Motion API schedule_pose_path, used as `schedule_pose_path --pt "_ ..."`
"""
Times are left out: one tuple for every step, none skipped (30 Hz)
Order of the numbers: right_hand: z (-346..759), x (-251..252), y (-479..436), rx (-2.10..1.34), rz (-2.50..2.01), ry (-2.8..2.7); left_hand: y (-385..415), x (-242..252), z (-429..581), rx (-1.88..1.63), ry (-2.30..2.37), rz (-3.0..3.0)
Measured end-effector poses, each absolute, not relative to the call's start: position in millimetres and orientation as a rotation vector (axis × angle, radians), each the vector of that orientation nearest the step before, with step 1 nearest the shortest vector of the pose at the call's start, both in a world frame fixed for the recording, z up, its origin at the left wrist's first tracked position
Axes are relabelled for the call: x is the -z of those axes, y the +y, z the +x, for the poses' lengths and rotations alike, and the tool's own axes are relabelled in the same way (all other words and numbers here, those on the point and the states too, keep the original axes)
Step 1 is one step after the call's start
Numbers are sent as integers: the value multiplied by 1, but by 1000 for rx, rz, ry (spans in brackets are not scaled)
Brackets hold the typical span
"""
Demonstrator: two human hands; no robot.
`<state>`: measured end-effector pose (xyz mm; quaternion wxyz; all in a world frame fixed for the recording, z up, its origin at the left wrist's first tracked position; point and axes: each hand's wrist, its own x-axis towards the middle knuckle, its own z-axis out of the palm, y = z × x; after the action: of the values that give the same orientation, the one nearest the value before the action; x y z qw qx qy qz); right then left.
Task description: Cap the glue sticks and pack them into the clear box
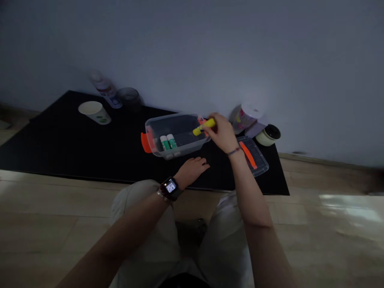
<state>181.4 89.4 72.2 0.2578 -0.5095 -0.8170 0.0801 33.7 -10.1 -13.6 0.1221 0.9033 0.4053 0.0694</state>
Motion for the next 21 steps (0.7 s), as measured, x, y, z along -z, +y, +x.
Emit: schedule_pose_path --pt "199 -70 77 -224 -1434 -2122 -10 13 35 -205 1203 2620" --pt "214 -65 64 -240 -1488 -2037 -10 12 36 -222 1235 2590" --pt "226 -58 53 -261 -1543 -1961 -10 11 38 -259 1283 2545" --pt "235 -50 44 -296 -1589 -1903 -10 10 39 -313 1342 2483" --pt "241 -40 36 -346 -1626 -1862 -10 8 41 -378 1397 2408" --pt "242 -31 30 -413 -1651 -1834 -10 6 43 -447 1434 2329" --pt "241 -22 25 -501 -1661 -1817 -10 5 44 -516 1446 2249" --pt "237 -16 22 -606 -1648 -1810 -10 4 46 -577 1433 2170" --pt "231 -10 19 -710 -1613 -1807 -11 4 47 -628 1402 2088" --pt "226 -7 18 -797 -1564 -1808 -11 4 48 -663 1362 2001" --pt "220 -6 18 -852 -1514 -1813 -12 5 49 -679 1325 1912" --pt "215 -6 17 -871 -1473 -1816 -13 7 49 -678 1296 1828" --pt "212 -6 17 -863 -1451 -1814 -13 8 49 -664 1272 1761" --pt "210 -7 17 -843 -1449 -1801 -13 9 50 -646 1247 1717" --pt "209 -7 17 -832 -1461 -1776 -13 10 51 -628 1216 1695" --pt "209 -7 17 -838 -1473 -1746 -12 11 51 -615 1177 1684" --pt "209 -6 17 -858 -1479 -1715 -10 11 52 -613 1128 1666" --pt "209 -5 17 -888 -1479 -1687 -9 11 53 -617 1077 1628" --pt "210 -3 18 -922 -1472 -1669 -8 10 53 -623 1029 1565" --pt "212 -1 20 -950 -1460 -1662 -7 8 52 -628 982 1480" --pt "216 0 23 -955 -1445 -1668 -8 6 51 -627 934 1383"
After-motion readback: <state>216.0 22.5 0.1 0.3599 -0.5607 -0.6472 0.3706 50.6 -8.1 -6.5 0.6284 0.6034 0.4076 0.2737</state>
